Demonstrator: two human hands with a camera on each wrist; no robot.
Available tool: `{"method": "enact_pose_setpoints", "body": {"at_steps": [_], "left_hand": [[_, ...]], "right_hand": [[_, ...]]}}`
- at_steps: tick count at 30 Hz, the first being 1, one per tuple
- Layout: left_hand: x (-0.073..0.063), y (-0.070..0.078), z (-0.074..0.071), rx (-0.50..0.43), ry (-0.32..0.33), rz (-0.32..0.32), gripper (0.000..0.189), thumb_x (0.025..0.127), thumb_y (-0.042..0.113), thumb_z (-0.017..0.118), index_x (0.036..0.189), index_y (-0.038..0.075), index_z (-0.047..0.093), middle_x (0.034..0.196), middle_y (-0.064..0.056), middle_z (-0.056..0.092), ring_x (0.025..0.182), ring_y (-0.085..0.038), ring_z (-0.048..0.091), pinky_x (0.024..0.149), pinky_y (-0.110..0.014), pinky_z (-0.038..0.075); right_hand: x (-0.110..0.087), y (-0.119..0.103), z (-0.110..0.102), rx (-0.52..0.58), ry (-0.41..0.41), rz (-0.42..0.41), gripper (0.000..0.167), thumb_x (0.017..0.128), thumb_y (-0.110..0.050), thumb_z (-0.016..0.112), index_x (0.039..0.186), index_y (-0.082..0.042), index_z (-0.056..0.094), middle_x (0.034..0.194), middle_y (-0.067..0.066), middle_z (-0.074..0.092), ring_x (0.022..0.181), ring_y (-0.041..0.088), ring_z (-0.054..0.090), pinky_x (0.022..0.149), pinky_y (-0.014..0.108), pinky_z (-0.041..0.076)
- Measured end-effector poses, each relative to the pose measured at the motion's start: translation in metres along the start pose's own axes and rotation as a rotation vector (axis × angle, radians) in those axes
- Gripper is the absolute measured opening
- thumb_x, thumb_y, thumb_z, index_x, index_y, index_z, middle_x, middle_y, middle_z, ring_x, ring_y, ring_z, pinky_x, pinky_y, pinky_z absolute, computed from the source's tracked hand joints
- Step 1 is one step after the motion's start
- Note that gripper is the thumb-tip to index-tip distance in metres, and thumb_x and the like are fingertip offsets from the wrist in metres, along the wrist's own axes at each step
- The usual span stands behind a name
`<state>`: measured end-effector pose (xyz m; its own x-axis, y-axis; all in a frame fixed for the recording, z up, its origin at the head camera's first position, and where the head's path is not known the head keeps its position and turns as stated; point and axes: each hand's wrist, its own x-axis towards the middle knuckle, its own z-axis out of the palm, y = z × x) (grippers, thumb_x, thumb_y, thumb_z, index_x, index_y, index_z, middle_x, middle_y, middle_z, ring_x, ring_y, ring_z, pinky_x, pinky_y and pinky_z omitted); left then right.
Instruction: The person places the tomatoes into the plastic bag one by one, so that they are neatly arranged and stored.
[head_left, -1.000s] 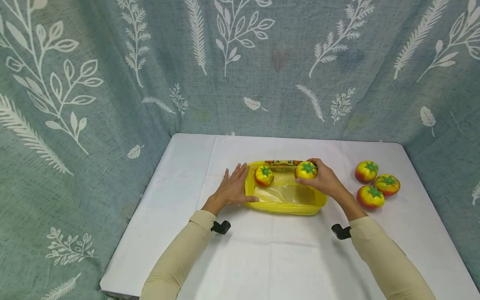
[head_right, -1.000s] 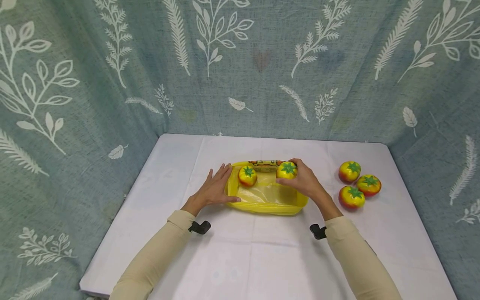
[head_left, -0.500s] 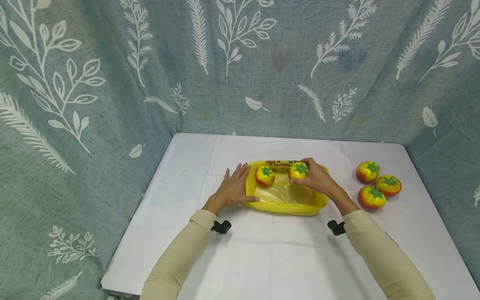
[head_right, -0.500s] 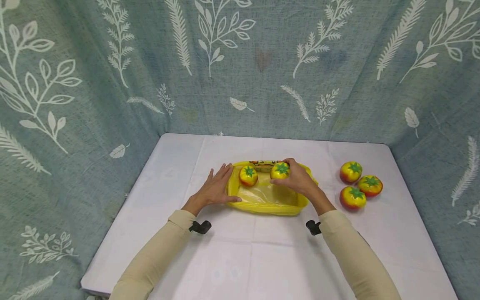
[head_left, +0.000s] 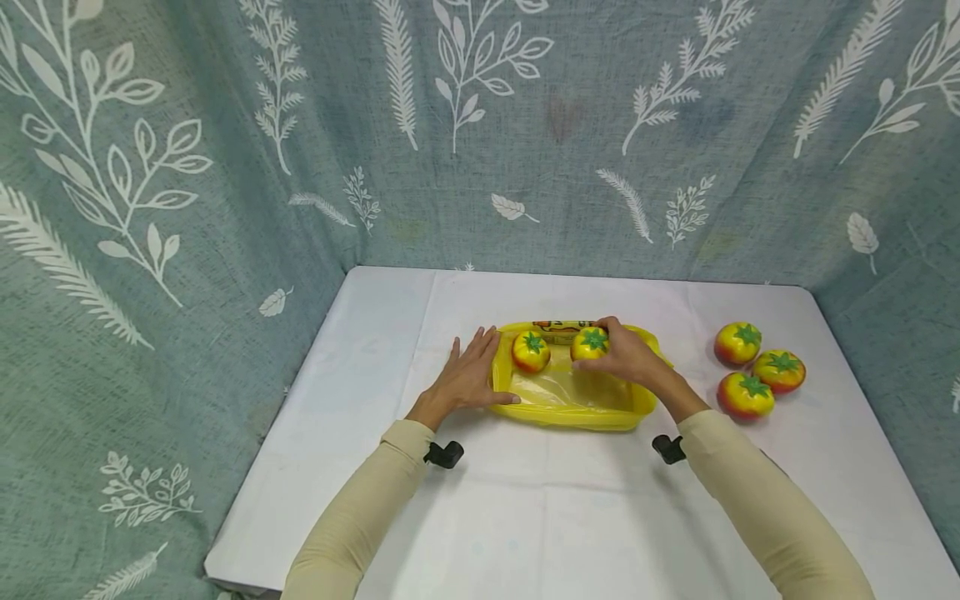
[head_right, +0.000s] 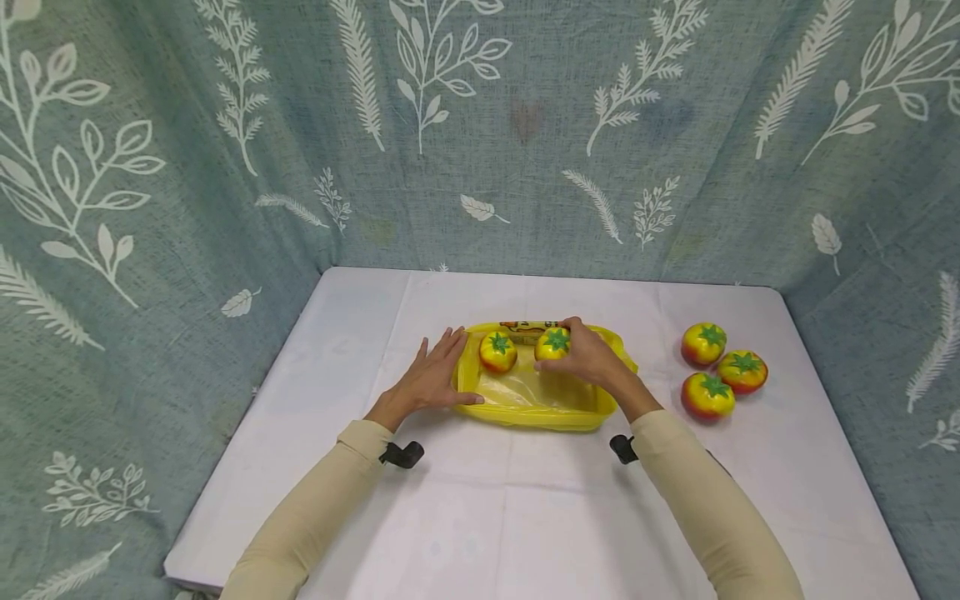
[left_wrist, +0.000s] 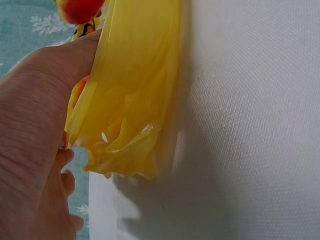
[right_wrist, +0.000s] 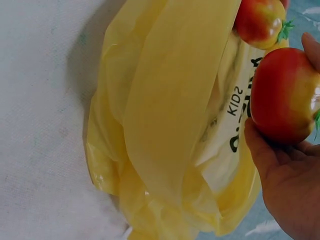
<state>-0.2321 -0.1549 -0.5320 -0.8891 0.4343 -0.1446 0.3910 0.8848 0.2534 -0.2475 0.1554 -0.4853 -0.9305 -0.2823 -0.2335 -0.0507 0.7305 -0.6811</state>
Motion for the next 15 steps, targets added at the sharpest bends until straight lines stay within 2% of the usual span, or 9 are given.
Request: {"method": "enact_pose_setpoints", "body": {"at_steps": [15], "left_hand": [[-0.001, 0.002, -0.001, -0.015, 0.018, 0.009, 0.124, 0.079, 0.077, 0.065, 0.163, 0.006, 0.008, 0.17, -0.009, 0.003, 0.156, -0.025, -0.001, 0.121, -0.059, -0.002]], "right_hand": [[0.013, -0.008, 0.008, 0.015, -0.062, 0.028, 0.095, 0.087, -0.044, 0.079, 0.151, 0.002, 0.026, 0.139, 0.026, 0.047, 0.122, 0.038, 0.052, 0.106, 0.052, 0.044]]}}
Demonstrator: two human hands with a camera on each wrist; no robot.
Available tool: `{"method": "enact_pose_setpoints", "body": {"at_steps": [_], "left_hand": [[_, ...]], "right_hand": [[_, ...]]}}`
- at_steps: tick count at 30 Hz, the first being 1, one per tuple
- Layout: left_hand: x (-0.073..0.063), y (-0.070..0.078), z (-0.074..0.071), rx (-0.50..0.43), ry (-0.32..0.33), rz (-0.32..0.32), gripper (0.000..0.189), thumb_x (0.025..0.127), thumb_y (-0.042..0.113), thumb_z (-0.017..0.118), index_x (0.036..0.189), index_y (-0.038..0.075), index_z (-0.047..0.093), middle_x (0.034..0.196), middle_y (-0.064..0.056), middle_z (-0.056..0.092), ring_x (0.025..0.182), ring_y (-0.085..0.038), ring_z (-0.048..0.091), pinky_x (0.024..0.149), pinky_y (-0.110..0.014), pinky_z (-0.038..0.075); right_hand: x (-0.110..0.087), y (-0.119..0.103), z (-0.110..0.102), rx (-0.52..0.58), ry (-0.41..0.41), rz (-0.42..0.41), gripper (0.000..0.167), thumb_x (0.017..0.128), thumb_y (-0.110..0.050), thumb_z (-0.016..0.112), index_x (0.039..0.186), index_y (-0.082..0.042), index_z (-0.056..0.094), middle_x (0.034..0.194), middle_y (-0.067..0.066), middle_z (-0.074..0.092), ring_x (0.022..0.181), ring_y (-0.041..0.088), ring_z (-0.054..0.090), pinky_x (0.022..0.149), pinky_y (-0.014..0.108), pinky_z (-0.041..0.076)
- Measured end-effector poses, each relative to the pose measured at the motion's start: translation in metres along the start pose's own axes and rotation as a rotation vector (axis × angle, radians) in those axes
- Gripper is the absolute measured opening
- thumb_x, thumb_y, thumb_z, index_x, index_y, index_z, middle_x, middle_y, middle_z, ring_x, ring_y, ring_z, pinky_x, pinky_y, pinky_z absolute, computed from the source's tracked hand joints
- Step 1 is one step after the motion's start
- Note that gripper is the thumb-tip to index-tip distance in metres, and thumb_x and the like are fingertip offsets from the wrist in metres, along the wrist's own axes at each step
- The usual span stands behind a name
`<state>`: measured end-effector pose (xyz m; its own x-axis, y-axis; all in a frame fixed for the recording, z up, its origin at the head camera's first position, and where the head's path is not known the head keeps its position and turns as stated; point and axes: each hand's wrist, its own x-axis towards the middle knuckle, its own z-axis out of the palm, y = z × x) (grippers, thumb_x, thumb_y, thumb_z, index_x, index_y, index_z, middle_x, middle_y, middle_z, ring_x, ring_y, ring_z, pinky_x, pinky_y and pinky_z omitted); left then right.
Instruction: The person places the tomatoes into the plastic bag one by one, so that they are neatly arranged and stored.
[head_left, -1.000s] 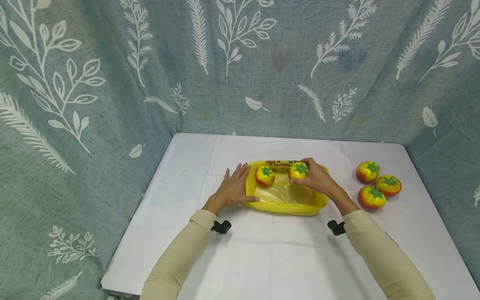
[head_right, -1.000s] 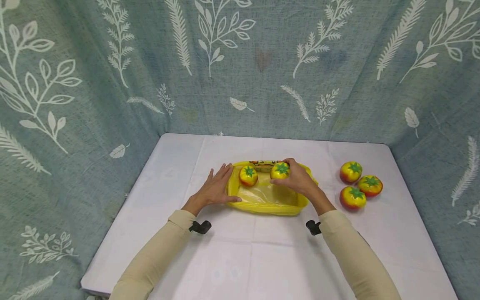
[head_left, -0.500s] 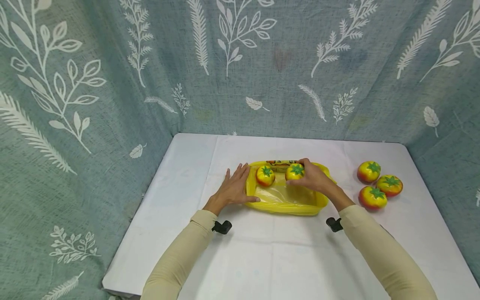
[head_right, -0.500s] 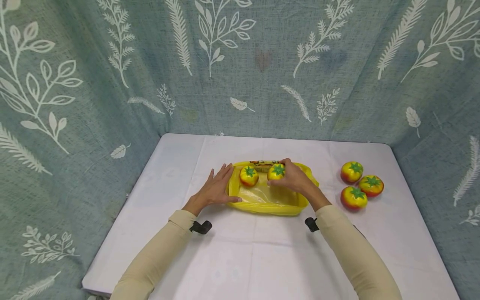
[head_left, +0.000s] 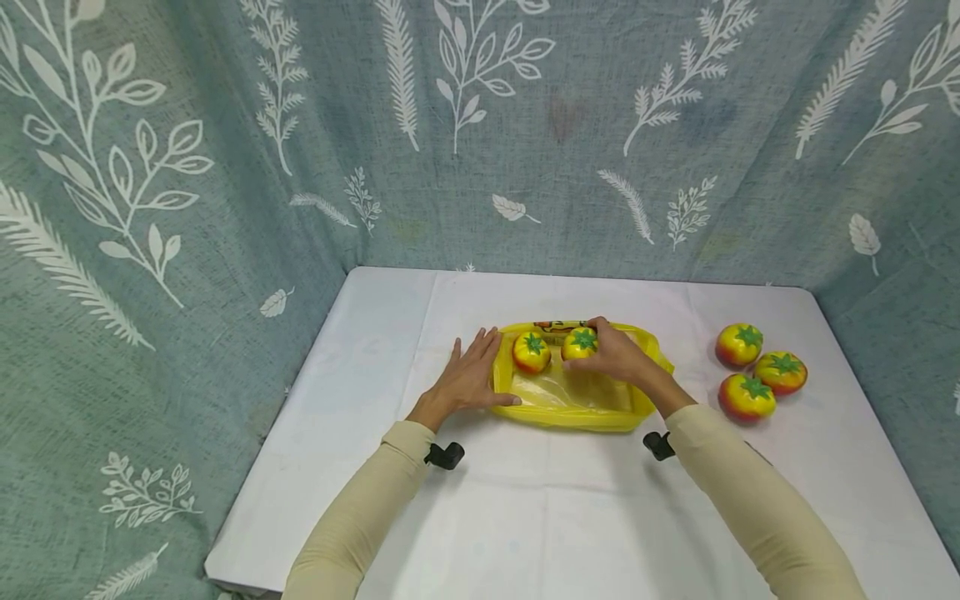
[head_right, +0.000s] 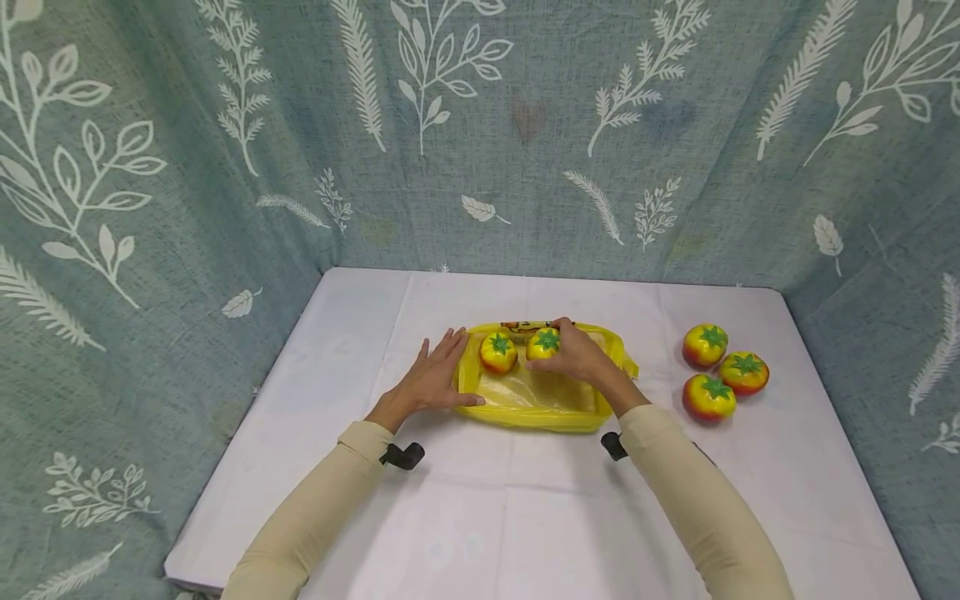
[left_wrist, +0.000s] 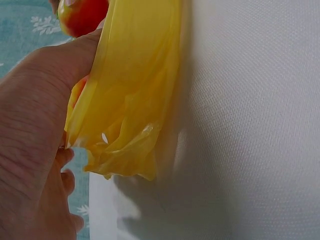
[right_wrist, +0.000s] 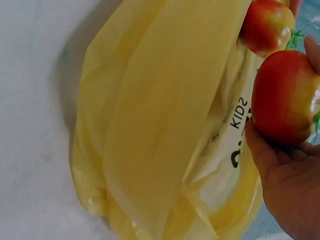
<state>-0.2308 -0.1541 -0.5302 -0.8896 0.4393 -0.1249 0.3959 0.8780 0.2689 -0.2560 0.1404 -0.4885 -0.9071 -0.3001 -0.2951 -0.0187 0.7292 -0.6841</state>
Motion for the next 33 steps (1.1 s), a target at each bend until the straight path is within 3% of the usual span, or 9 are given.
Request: {"method": "enact_pose_setpoints", "body": {"at_steps": [16, 33], "left_hand": [[0.001, -0.002, -0.001, -0.004, -0.01, 0.009, 0.125, 0.078, 0.079, 0.064, 0.164, 0.009, 0.006, 0.17, -0.006, 0.0, 0.155, -0.022, -0.005, 0.121, -0.058, -0.002], [0.002, -0.002, 0.001, -0.01, -0.028, 0.009, 0.125, 0.078, 0.079, 0.065, 0.163, 0.009, 0.004, 0.17, -0.006, -0.001, 0.155, -0.022, -0.005, 0.12, -0.058, -0.004]], "right_hand": [[0.018, 0.001, 0.011, -0.047, 0.015, -0.079, 0.101, 0.086, -0.053, 0.077, 0.155, 0.001, 0.027, 0.145, 0.025, 0.046, 0.129, 0.039, 0.049, 0.109, 0.054, 0.04], [0.024, 0.004, 0.017, -0.02, -0.014, -0.039, 0.102, 0.085, -0.046, 0.081, 0.154, 0.003, 0.025, 0.148, 0.029, 0.042, 0.134, 0.044, 0.044, 0.112, 0.057, 0.036]]}}
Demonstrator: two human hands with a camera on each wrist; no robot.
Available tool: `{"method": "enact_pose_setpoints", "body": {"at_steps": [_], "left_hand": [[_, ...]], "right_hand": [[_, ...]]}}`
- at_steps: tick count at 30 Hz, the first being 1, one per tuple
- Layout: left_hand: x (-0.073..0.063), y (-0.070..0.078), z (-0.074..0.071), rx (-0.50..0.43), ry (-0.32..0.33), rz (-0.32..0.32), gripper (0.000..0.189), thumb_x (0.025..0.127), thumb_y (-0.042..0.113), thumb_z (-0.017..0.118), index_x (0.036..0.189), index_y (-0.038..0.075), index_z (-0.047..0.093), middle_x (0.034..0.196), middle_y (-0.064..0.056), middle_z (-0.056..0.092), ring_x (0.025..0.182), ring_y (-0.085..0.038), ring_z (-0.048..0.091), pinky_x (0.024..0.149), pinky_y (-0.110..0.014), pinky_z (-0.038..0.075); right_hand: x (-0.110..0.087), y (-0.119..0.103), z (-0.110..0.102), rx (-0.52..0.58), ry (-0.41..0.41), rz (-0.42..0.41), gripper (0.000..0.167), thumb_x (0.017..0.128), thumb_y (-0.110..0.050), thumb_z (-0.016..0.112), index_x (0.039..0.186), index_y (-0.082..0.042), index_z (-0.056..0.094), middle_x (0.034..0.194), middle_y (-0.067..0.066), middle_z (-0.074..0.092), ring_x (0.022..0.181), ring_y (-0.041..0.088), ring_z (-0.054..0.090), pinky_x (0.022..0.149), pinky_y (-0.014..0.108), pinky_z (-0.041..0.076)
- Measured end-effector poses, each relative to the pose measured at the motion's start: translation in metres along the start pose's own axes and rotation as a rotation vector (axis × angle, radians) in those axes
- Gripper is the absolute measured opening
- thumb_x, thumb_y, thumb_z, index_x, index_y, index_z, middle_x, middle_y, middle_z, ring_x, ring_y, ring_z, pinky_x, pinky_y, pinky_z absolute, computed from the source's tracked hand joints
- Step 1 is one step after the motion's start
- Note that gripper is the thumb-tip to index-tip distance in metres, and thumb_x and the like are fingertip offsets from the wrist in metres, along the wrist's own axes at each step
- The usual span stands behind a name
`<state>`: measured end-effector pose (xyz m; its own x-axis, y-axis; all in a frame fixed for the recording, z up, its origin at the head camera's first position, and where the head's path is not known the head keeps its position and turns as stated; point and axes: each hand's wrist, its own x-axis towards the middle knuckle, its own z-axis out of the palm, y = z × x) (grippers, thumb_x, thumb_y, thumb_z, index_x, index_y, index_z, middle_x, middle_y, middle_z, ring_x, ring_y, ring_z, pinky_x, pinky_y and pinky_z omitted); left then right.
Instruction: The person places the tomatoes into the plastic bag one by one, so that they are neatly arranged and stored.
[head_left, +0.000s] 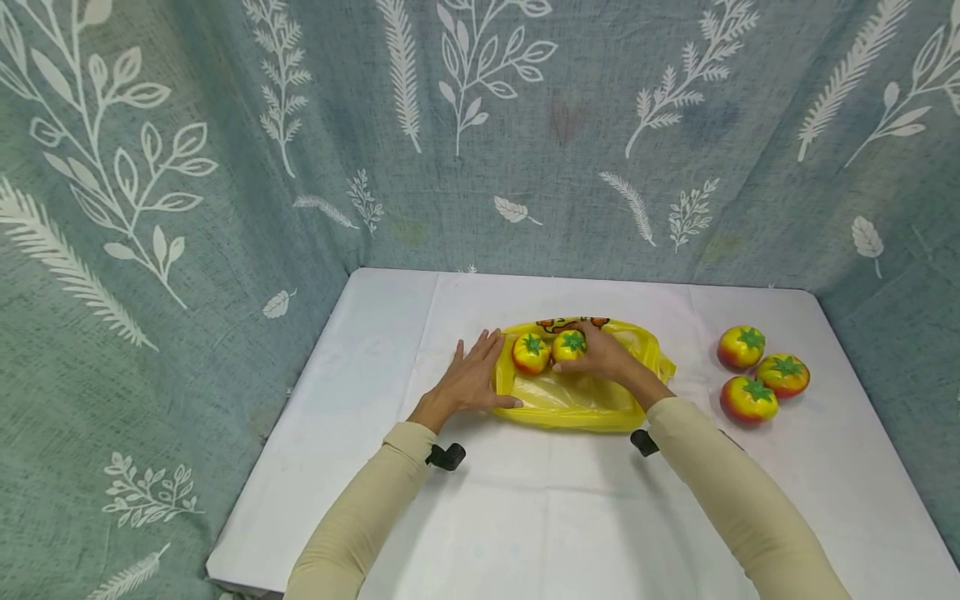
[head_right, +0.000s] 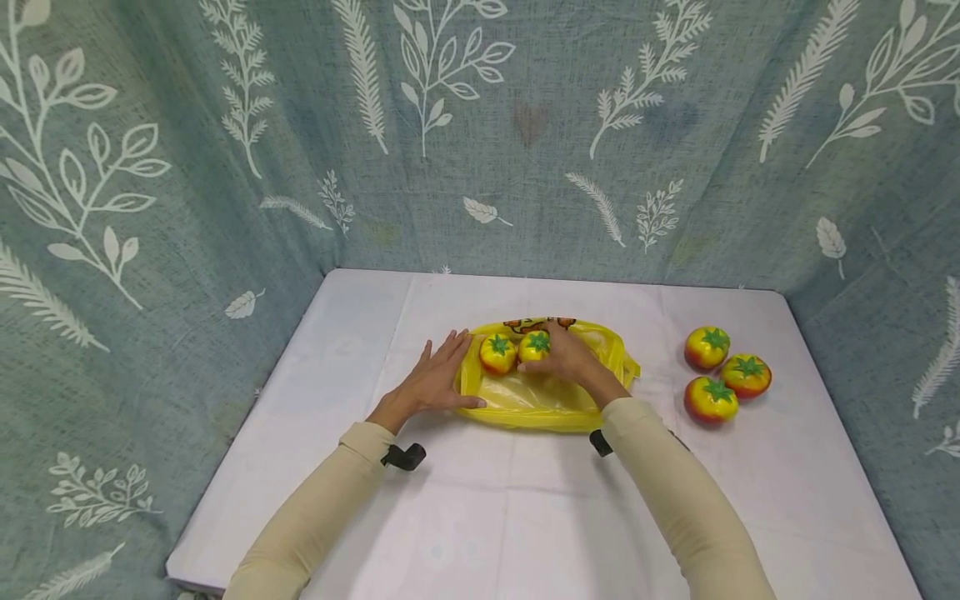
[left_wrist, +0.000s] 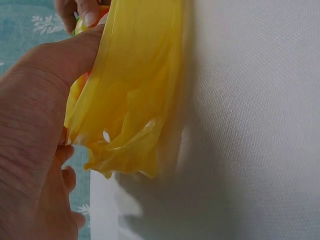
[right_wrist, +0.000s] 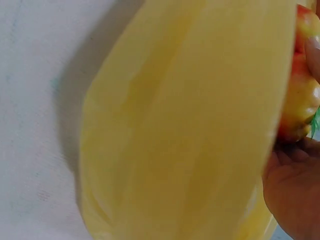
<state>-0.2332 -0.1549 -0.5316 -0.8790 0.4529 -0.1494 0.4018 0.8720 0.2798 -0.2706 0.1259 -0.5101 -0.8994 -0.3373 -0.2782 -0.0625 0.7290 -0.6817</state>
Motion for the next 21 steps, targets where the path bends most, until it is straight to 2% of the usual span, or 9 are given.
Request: {"method": "enact_pose_setpoints", "body": {"at_steps": [8, 21], "left_hand": [[-0.0011, 0.0005, 0.0001, 0.006, 0.009, 0.004, 0.124, 0.079, 0.077, 0.066, 0.163, 0.009, 0.006, 0.17, -0.006, 0.001, 0.156, -0.024, -0.002, 0.12, -0.059, -0.003], [-0.0026, 0.0015, -0.0025, 0.005, 0.003, 0.003, 0.124, 0.079, 0.078, 0.065, 0.163, 0.009, 0.006, 0.17, -0.006, 0.0, 0.156, -0.024, -0.004, 0.12, -0.059, -0.003]], "right_hand": [[-0.0003, 0.0008, 0.0029, -0.027, -0.009, 0.033, 0.106, 0.084, -0.048, 0.081, 0.155, 0.005, 0.023, 0.15, 0.031, 0.04, 0.136, 0.045, 0.043, 0.112, 0.057, 0.035], [-0.003, 0.002, 0.003, -0.048, -0.002, 0.012, 0.106, 0.085, -0.048, 0.08, 0.157, 0.004, 0.021, 0.153, 0.031, 0.037, 0.137, 0.045, 0.041, 0.112, 0.058, 0.035]]}}
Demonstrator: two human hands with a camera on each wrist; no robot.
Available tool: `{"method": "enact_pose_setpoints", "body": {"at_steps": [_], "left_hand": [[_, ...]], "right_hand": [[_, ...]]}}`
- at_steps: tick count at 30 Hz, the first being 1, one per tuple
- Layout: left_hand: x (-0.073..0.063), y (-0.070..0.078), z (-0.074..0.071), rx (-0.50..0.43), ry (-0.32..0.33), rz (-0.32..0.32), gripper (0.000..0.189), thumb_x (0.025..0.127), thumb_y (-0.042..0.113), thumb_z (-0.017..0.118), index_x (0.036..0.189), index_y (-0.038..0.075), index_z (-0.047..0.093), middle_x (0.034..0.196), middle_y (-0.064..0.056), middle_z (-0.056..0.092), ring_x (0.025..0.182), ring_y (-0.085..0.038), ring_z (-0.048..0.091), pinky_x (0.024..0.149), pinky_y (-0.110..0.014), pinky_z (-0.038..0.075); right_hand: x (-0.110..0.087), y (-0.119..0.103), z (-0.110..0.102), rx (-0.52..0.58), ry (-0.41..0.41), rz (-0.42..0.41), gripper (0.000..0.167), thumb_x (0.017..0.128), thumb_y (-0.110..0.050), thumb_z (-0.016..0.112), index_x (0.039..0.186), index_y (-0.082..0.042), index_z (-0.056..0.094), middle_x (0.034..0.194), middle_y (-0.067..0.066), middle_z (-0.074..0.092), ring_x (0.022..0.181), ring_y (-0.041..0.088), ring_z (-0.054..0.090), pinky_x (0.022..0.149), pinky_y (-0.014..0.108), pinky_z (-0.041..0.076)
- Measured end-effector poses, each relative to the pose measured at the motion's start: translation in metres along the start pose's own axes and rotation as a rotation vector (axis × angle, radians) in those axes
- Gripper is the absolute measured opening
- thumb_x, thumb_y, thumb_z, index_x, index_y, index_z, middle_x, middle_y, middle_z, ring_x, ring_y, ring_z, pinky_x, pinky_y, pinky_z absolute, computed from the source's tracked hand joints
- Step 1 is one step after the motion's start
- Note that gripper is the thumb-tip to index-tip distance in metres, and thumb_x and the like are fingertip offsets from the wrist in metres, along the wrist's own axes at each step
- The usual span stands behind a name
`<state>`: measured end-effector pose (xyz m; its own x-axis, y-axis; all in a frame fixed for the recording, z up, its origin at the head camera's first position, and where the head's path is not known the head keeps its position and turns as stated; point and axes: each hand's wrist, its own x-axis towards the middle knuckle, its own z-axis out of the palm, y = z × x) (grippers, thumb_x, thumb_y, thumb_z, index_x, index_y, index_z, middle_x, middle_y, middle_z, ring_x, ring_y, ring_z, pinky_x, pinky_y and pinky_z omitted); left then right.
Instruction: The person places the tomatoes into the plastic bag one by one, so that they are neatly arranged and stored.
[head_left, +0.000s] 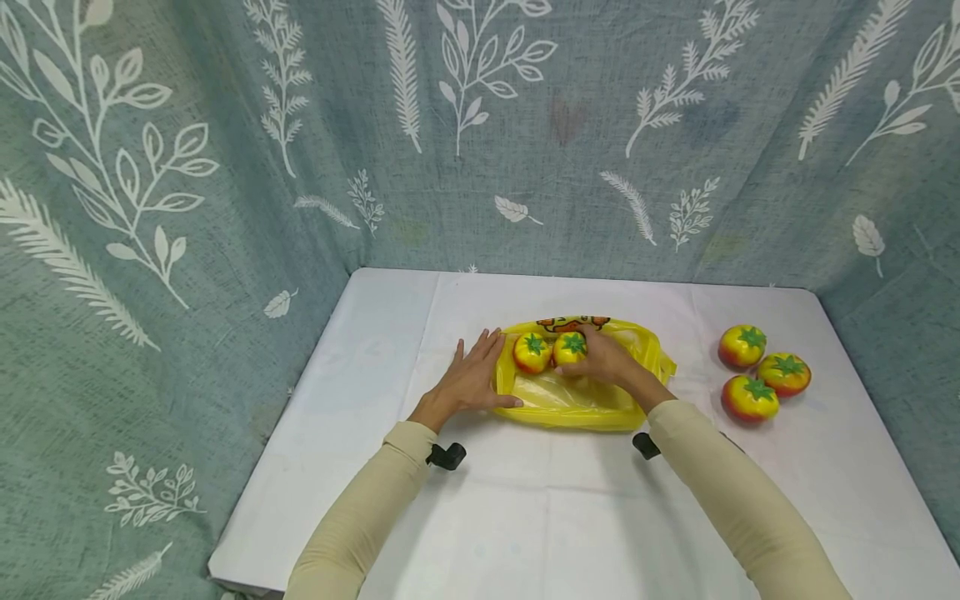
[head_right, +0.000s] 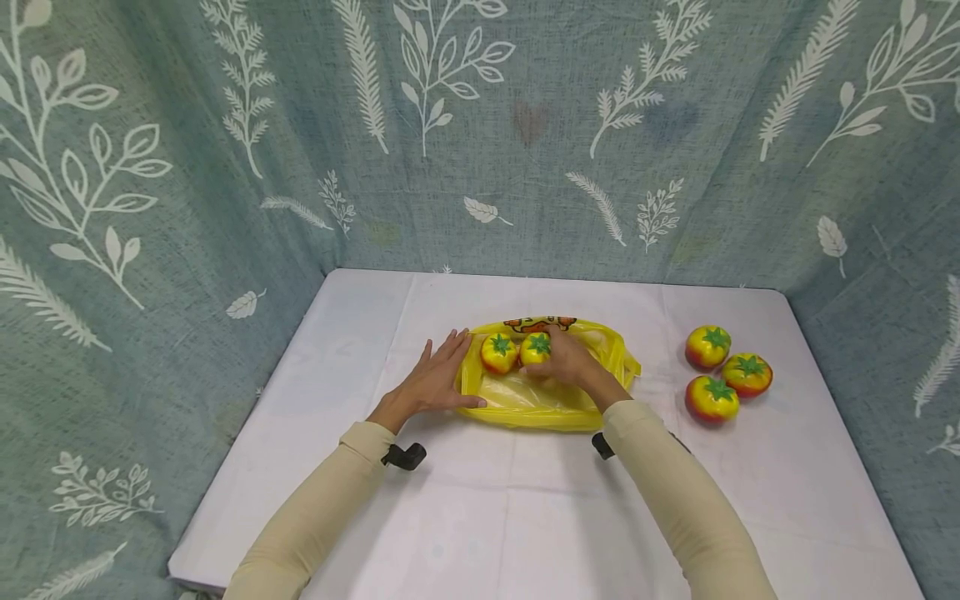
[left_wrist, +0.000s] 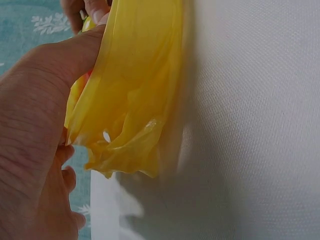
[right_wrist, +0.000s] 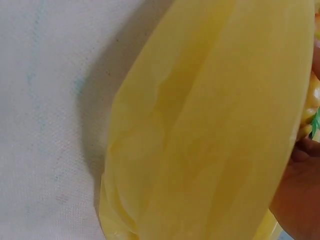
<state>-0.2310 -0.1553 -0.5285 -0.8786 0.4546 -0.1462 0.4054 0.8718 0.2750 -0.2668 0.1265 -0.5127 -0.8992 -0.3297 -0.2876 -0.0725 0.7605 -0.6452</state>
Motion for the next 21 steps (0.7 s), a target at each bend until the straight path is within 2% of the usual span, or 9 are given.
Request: {"method": "enact_pose_setpoints", "body": {"at_steps": [7, 21], "left_hand": [[0.0, 0.001, 0.0, -0.008, 0.01, 0.007, 0.124, 0.079, 0.078, 0.065, 0.163, 0.008, 0.008, 0.17, -0.006, 0.001, 0.155, -0.024, -0.004, 0.12, -0.06, -0.003], [0.001, 0.0, 0.001, -0.015, 0.01, 0.001, 0.124, 0.079, 0.078, 0.065, 0.163, 0.009, 0.006, 0.17, -0.006, 0.0, 0.155, -0.023, -0.004, 0.12, -0.059, -0.003]], "right_hand": [[-0.004, -0.001, -0.003, 0.054, -0.006, -0.008, 0.104, 0.086, -0.044, 0.08, 0.157, 0.002, 0.021, 0.152, 0.031, 0.036, 0.137, 0.045, 0.04, 0.112, 0.059, 0.033], [-0.012, -0.012, -0.018, 0.007, 0.031, -0.009, 0.104, 0.083, -0.05, 0.081, 0.155, 0.004, 0.027, 0.149, 0.027, 0.043, 0.134, 0.043, 0.045, 0.112, 0.057, 0.035]]}}
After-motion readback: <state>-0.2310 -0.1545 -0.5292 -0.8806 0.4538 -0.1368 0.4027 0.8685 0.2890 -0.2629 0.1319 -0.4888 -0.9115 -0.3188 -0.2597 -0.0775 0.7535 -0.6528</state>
